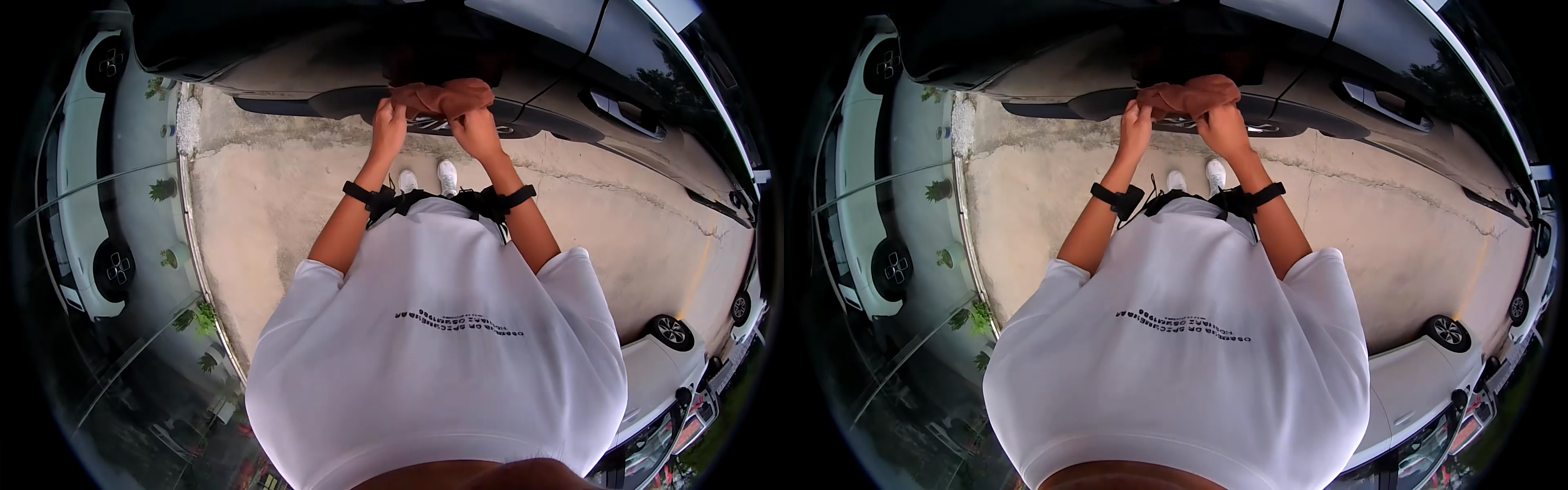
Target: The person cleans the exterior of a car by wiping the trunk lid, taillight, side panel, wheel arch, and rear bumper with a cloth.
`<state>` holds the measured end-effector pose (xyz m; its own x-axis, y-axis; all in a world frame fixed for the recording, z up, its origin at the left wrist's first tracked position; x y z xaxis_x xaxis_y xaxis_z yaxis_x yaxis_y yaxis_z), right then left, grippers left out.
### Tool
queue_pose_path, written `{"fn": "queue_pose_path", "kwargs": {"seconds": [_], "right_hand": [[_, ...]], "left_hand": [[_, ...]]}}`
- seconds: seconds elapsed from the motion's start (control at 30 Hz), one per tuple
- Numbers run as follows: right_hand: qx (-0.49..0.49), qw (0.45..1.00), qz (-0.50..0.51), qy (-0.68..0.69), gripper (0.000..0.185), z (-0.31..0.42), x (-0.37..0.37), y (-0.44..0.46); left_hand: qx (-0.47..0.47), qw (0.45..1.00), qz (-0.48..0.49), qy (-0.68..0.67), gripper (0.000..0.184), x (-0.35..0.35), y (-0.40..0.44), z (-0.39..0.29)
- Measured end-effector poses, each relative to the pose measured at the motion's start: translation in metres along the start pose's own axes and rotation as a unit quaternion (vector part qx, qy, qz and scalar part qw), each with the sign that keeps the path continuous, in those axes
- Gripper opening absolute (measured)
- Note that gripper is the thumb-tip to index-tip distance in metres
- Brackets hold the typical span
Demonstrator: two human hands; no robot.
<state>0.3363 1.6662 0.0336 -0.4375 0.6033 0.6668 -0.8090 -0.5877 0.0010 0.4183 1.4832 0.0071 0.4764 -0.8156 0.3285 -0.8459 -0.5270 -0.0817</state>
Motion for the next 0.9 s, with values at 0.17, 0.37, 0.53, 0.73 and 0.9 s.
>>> {"fn": "queue_pose_path", "kwargs": {"seconds": [0.17,0.37,0.53,0.73,0.9], "right_hand": [[0.044,0.998,-0.003,-0.045,0.024,-0.02,-0.034,-0.011],[0.037,0.994,-0.097,-0.032,0.036,-0.091,-0.012,-0.059],[0.01,0.956,-0.287,-0.051,0.026,-0.113,0.066,-0.077],[0.014,0.967,-0.254,-0.033,0.03,-0.079,0.076,-0.051],[0.056,0.985,-0.163,-0.022,0.028,-0.041,0.037,-0.032]], "left_hand": [[0.103,0.992,0.047,0.052,0.038,0.001,0.006,0.044],[0.235,0.919,0.31,-0.058,0.042,-0.074,-0.029,0.03],[0.009,0.888,0.432,-0.155,0.042,-0.126,-0.039,-0.058],[0.021,0.918,0.384,-0.096,0.046,-0.128,-0.034,-0.059],[0.205,0.952,0.211,-0.086,0.059,-0.064,-0.033,0.05]]}}
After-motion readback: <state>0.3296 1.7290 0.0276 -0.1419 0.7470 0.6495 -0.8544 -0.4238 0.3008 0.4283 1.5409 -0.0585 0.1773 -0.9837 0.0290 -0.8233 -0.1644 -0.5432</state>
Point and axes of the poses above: each hand's wrist, its own y-axis towards the middle knuckle, its own x-axis out of the back of the hand, z = x × y, the point moved 6 cm from there along y, towards the middle knuckle, and after that the axes turned 3 degrees about y, right-handed, at the moved point
